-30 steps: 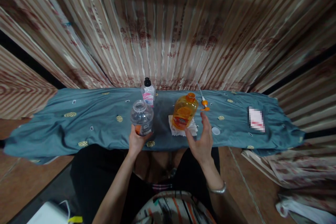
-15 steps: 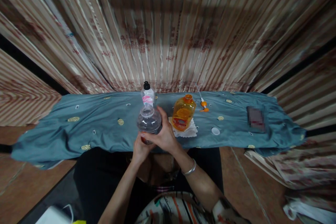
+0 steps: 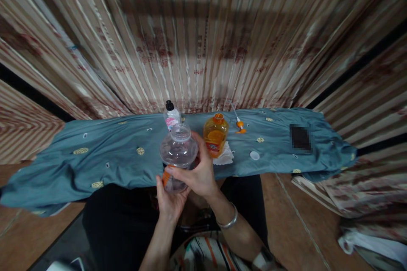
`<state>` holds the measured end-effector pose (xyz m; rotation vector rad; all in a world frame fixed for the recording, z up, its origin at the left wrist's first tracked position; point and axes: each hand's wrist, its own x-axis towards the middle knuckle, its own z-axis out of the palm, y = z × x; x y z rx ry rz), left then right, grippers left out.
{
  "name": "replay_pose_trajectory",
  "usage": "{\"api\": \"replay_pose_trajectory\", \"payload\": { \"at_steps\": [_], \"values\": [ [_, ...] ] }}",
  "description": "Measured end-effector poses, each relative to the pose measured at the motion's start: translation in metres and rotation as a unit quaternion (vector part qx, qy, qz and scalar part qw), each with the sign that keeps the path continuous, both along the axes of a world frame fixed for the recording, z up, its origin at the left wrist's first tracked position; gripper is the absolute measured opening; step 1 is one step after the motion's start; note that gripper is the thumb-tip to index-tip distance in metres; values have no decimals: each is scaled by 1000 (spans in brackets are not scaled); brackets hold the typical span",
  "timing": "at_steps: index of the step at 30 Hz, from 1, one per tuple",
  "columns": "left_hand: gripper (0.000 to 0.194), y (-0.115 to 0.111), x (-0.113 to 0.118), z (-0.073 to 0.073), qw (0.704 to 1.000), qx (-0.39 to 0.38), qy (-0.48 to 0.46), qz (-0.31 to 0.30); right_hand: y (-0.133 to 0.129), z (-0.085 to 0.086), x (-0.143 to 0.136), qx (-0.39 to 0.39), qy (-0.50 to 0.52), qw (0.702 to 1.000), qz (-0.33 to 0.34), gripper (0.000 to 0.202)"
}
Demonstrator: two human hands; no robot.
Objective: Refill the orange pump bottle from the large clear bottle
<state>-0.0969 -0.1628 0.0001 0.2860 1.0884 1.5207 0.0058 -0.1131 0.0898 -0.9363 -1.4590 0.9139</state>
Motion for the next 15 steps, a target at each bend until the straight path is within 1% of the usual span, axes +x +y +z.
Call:
{"api": "replay_pose_trajectory", "payload": {
  "at_steps": [3,6,7,8,10,11,12,14,15],
  "values": [
    [47,-2,1,1,999,-10,-37,23,-9,2,5,-5,18,1000,10,101],
    [42,-7,-2,3,997,-26,-70,35,-17,3,25,8,-33,999,22,114],
    [41,-9,-4,4,996,-32,-81,36,-18,2,35,19,-47,999,9,115],
    [40,-11,-5,6,994,-40,-92,37,-17,1,47,31,-52,998,-20,113],
    [39,-14,-7,11,991,-55,-114,40,-7,-4,73,59,-47,993,-95,102],
    [38,-15,-7,14,989,-62,-124,42,1,-8,87,68,-41,987,-137,97],
    [38,-16,-7,16,988,-68,-133,44,11,-13,99,68,-38,984,-162,95],
    [37,-17,-6,22,985,-76,-145,48,34,-25,119,50,-39,983,-170,96],
    [36,-17,-6,25,985,-78,-148,48,47,-31,126,33,-51,985,-159,103]
  ]
}}
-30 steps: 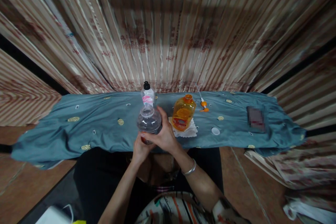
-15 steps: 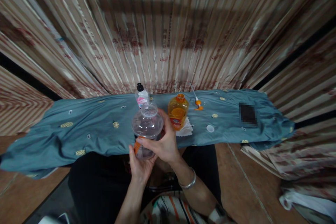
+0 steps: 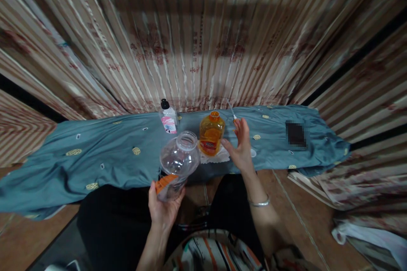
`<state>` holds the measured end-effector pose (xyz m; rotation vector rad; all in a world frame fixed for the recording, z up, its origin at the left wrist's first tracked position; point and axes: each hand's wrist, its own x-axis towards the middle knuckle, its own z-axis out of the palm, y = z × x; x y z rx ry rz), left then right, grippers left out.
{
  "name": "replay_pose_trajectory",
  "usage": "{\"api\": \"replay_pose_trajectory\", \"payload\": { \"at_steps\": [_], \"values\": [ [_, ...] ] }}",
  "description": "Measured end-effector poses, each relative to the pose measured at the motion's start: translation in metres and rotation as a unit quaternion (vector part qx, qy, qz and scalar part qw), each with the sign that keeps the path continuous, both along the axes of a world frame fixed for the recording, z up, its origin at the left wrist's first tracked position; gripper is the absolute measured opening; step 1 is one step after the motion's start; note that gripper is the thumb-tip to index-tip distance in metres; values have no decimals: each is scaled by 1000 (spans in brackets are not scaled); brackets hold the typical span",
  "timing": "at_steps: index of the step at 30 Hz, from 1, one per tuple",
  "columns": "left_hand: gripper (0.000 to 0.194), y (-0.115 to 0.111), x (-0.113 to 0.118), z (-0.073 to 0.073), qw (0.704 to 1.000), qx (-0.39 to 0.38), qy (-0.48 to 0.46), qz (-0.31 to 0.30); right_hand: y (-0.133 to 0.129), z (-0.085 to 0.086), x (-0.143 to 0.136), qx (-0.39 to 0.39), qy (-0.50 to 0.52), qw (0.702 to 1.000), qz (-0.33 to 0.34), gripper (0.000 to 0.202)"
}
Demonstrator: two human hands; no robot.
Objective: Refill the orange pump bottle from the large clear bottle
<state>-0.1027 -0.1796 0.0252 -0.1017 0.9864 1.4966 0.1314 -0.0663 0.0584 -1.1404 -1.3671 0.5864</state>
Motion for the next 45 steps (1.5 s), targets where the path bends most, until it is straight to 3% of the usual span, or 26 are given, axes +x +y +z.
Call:
{"api": "replay_pose_trajectory", "payload": {
  "at_steps": [4,8,12,15,20,26,37,45],
  "values": [
    [35,1,1,9,1000,2,-11,1,39,-27,5,-62,-8,995,71,121],
    [35,4,-2,12,1000,1,-8,24,47,-39,-6,-99,22,987,125,94],
    [33,10,-7,10,999,1,1,48,33,-35,-13,-113,-1,990,90,75],
    [35,16,-9,7,998,4,3,55,23,-28,-16,-117,-32,992,45,75],
    [37,26,-8,7,998,6,8,57,18,-25,-24,-122,-73,990,24,74],
    [25,28,-6,18,997,-4,23,79,13,-32,-32,-84,-88,992,43,85],
    [27,30,-14,29,993,-33,70,92,8,-31,-36,-80,-110,988,71,77],
    [27,26,-25,32,991,-18,106,83,6,-35,-38,-68,-109,990,50,73]
  ]
}}
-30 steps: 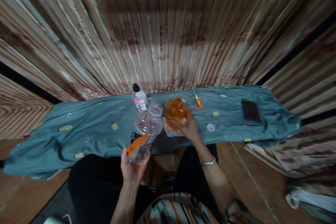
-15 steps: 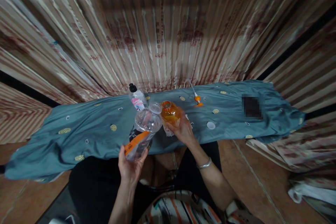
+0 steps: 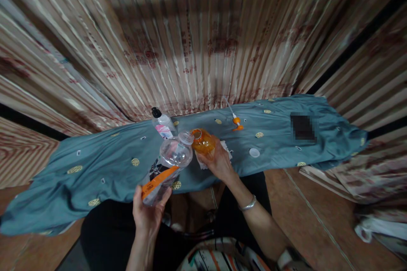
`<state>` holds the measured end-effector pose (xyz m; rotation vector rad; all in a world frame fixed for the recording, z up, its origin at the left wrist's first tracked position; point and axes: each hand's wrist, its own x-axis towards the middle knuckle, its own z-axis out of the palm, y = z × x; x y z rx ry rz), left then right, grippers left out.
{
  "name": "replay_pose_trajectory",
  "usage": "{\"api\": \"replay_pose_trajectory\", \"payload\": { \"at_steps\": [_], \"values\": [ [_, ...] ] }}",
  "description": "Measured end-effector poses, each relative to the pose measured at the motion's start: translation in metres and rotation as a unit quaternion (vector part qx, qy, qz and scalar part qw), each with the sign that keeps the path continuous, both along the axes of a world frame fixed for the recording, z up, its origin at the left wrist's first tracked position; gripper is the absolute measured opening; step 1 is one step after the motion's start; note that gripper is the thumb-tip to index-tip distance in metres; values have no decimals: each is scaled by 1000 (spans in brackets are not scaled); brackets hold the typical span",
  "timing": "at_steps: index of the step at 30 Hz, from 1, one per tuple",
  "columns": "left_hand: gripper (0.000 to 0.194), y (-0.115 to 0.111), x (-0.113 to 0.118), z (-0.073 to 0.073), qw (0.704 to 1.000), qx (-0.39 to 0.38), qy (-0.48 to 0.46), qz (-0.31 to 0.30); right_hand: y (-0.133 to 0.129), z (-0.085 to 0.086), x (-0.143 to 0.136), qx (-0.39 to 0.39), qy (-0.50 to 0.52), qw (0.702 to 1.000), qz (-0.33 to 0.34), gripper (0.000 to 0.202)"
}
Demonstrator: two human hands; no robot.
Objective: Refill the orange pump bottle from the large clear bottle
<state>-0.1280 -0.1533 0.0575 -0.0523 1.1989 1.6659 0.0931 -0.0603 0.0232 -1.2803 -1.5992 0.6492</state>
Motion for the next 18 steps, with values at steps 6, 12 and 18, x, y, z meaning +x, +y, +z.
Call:
{"api": "replay_pose_trajectory", "payload": {
  "at_steps": [6,12,18],
  "values": [
    [28,-11,-15,-10,998,47,25,-23,-3,-4,-1,-1,0,1000,-13,72],
    [52,-24,-27,-20,993,79,78,-36,-4,-3,1,-11,10,1000,-15,73],
    [67,-29,-14,-5,987,86,135,-33,-4,-1,2,-5,17,1000,-20,70]
  ]
}}
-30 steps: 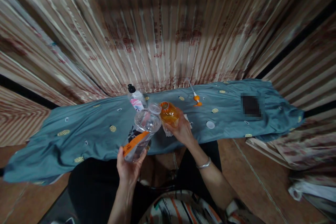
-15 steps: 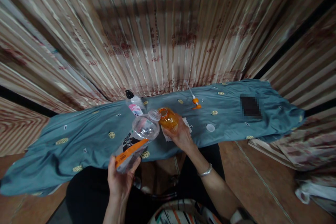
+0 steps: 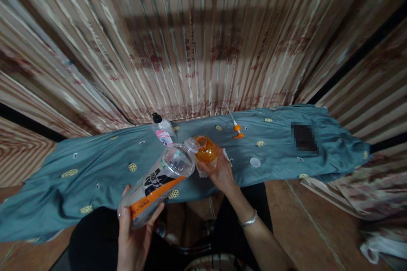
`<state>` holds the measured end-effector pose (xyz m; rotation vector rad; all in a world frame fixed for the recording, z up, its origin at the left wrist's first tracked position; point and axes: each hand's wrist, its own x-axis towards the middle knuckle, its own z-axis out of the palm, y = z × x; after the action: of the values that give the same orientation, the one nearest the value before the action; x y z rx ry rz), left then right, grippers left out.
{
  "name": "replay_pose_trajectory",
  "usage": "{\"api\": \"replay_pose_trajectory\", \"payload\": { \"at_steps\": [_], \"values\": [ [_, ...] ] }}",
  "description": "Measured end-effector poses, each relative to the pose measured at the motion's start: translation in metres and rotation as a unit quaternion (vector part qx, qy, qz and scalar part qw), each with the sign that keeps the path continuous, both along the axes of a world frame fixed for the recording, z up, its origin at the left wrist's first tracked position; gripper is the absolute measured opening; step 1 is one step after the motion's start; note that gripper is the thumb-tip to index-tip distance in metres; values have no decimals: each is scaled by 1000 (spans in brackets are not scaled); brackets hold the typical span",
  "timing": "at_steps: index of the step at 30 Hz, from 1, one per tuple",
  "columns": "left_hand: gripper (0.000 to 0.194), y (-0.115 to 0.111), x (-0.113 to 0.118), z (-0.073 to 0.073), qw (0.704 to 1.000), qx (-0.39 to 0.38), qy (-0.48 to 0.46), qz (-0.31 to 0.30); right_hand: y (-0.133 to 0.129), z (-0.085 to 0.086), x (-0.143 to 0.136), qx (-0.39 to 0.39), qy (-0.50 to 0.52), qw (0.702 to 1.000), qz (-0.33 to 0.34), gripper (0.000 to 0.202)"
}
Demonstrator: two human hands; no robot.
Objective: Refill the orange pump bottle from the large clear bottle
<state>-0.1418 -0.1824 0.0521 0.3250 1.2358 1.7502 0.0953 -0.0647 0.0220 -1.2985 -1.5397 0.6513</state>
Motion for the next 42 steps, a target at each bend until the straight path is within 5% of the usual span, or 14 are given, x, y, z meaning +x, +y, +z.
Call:
{"api": "replay_pose_trajectory", "payload": {
  "at_steps": [19,31,42],
  "values": [
    [82,-16,22,43,999,-39,37,-4,3,-4,2,2,15,1000,-6,70],
    [92,-20,20,35,997,-33,63,8,3,-2,4,-16,26,1000,-4,69],
    [95,-23,25,45,997,-37,64,-1,4,-1,4,-12,26,1000,1,64]
  ]
}}
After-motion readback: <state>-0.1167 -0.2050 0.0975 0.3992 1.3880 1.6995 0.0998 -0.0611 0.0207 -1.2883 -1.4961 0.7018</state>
